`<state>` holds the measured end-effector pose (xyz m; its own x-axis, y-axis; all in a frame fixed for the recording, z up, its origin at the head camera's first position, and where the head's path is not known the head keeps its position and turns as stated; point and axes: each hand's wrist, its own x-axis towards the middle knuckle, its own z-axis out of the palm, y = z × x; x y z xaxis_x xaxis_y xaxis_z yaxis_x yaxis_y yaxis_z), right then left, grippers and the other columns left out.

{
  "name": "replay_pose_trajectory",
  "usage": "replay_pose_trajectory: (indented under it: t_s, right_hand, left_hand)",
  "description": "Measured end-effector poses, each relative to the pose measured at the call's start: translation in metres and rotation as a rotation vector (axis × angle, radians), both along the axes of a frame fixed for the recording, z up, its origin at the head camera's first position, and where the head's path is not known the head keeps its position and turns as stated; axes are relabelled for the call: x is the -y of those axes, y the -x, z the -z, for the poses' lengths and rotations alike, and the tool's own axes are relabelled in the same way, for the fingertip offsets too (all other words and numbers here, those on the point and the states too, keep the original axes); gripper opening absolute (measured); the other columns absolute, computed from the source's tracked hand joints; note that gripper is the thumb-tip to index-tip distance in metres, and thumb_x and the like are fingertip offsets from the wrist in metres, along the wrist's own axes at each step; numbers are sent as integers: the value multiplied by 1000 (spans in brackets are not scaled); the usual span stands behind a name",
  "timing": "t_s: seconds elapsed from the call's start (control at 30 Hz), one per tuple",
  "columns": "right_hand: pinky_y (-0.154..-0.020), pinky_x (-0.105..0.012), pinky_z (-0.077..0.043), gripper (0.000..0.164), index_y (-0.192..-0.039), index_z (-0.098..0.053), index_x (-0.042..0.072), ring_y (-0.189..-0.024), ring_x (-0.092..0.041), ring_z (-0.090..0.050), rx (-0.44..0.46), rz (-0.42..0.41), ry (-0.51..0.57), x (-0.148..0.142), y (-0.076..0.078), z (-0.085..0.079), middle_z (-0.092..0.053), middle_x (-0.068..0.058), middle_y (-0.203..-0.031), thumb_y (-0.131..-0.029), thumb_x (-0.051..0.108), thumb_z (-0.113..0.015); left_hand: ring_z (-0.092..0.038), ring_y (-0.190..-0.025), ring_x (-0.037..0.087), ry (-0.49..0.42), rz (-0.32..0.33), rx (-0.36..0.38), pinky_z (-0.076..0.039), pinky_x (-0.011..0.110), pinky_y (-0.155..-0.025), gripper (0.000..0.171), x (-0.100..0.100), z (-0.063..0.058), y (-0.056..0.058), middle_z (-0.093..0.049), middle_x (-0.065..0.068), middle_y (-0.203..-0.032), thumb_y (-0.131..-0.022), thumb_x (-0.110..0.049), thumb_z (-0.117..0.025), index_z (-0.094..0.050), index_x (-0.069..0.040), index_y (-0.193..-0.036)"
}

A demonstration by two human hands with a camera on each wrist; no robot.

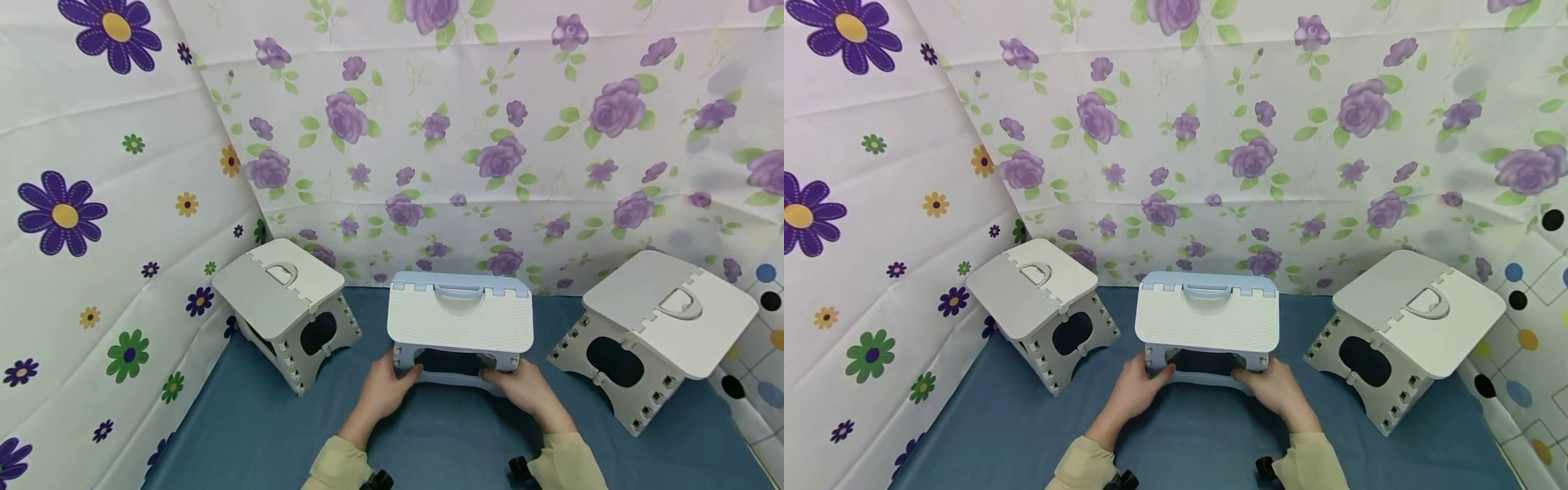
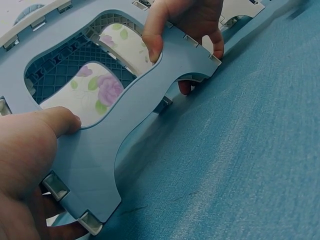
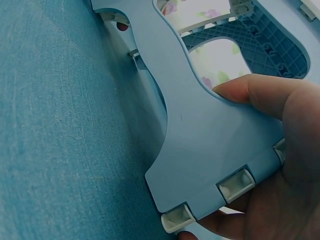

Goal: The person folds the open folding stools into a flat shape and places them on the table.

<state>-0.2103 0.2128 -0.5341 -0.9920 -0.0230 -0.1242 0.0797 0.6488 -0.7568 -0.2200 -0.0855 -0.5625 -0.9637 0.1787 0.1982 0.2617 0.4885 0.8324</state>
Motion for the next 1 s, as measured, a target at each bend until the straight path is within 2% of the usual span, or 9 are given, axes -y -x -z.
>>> replay_pose_trajectory:
  t_s: [0.2,0.7,1.0]
  right_hand:
    - [-99,-64,-52,73,-150,-55,-3,-127,-46,-63,10,-3,22,-1,1,3,-61,-30,-144,-96,38,-80]
    - [-98,-62,-52,66,-147,-59,-1,-120,-40,-67,6,-10,52,-1,5,2,-68,-24,-136,-96,36,-80]
    - [-97,-61,-53,66,-146,-60,-1,-119,-39,-68,17,-3,54,0,3,1,-69,-23,-134,-96,38,-80]
  left_hand:
    - [-69,-120,35,-8,11,-9,-56,57,-95,54,0,1,-1,-70,18,-134,-105,-36,-71,-58,-7,-148]
    - [-67,-125,36,-22,12,-26,-54,58,-99,55,0,0,2,-69,18,-137,-105,-34,-72,-56,-8,-150]
    - [-67,-127,33,-15,12,19,-53,57,-101,56,0,1,2,-68,16,-139,-105,-36,-71,-55,-11,-151]
